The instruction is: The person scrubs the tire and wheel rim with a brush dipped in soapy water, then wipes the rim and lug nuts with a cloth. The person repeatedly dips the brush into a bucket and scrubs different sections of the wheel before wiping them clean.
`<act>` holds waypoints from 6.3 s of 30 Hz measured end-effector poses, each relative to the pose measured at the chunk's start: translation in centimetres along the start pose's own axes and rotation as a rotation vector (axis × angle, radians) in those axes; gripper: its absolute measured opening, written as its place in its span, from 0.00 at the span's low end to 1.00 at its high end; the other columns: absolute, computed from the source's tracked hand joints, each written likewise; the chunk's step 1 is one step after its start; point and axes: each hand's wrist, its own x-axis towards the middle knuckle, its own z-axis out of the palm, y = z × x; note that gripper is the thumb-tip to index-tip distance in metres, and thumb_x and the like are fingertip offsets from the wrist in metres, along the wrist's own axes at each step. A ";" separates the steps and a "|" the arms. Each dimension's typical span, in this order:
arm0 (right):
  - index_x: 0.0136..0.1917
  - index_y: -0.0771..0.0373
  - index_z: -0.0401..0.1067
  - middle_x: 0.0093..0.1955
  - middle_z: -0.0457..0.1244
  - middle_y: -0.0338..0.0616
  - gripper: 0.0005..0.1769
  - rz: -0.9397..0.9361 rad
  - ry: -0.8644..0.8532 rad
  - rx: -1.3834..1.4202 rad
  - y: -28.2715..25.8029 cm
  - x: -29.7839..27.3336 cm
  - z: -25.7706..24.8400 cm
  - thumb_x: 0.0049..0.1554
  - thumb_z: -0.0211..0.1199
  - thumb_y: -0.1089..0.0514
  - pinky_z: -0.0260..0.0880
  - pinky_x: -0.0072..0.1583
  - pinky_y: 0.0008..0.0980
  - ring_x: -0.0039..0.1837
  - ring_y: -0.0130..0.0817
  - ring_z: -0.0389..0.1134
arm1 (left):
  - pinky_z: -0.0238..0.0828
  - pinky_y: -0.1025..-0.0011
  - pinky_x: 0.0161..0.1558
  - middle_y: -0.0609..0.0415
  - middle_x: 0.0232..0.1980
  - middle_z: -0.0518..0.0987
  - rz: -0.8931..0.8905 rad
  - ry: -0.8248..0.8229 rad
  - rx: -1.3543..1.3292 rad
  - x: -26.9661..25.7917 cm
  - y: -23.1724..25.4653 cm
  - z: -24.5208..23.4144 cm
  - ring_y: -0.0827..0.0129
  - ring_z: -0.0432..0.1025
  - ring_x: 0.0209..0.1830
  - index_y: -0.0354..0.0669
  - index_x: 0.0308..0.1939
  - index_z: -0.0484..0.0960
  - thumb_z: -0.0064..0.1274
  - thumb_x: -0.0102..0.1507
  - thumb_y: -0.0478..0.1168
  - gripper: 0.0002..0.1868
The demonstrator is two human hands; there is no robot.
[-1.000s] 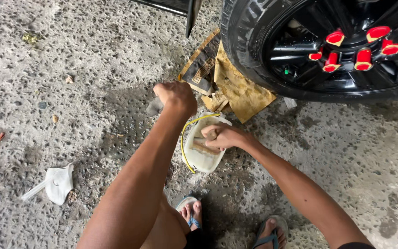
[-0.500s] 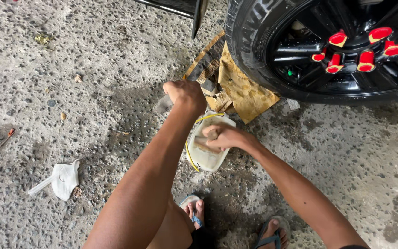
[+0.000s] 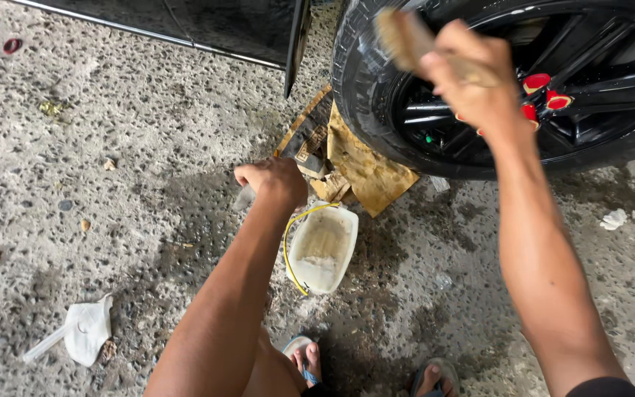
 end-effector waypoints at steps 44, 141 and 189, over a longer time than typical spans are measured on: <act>0.59 0.61 0.61 0.53 0.68 0.55 0.13 -0.137 -0.443 -0.764 13.1 -11.0 19.0 0.60 0.46 0.61 0.72 0.44 0.48 0.48 0.53 0.72 | 0.69 0.51 0.40 0.49 0.55 0.79 0.048 -0.005 0.038 3.3 0.2 2.8 0.52 0.73 0.56 0.40 0.60 0.76 0.65 0.53 0.45 0.32; 0.72 0.65 0.60 0.45 0.70 0.59 0.34 1.165 1.115 0.537 7.6 -10.2 28.2 0.61 0.59 0.44 0.76 0.47 0.40 0.49 0.47 0.74 | 0.70 0.58 0.43 0.50 0.46 0.84 0.138 0.029 0.025 3.3 0.1 3.4 0.55 0.77 0.50 0.47 0.49 0.85 0.67 0.52 0.44 0.22; 0.56 0.56 0.57 0.35 0.68 0.40 0.36 0.652 0.747 -1.155 2.8 -0.6 -12.7 0.43 0.76 0.49 0.72 0.31 0.47 0.32 0.49 0.73 | 0.68 0.62 0.63 0.58 0.58 0.80 0.147 -0.065 0.017 -2.0 3.0 -1.3 0.62 0.72 0.60 0.46 0.57 0.77 0.66 0.57 0.49 0.28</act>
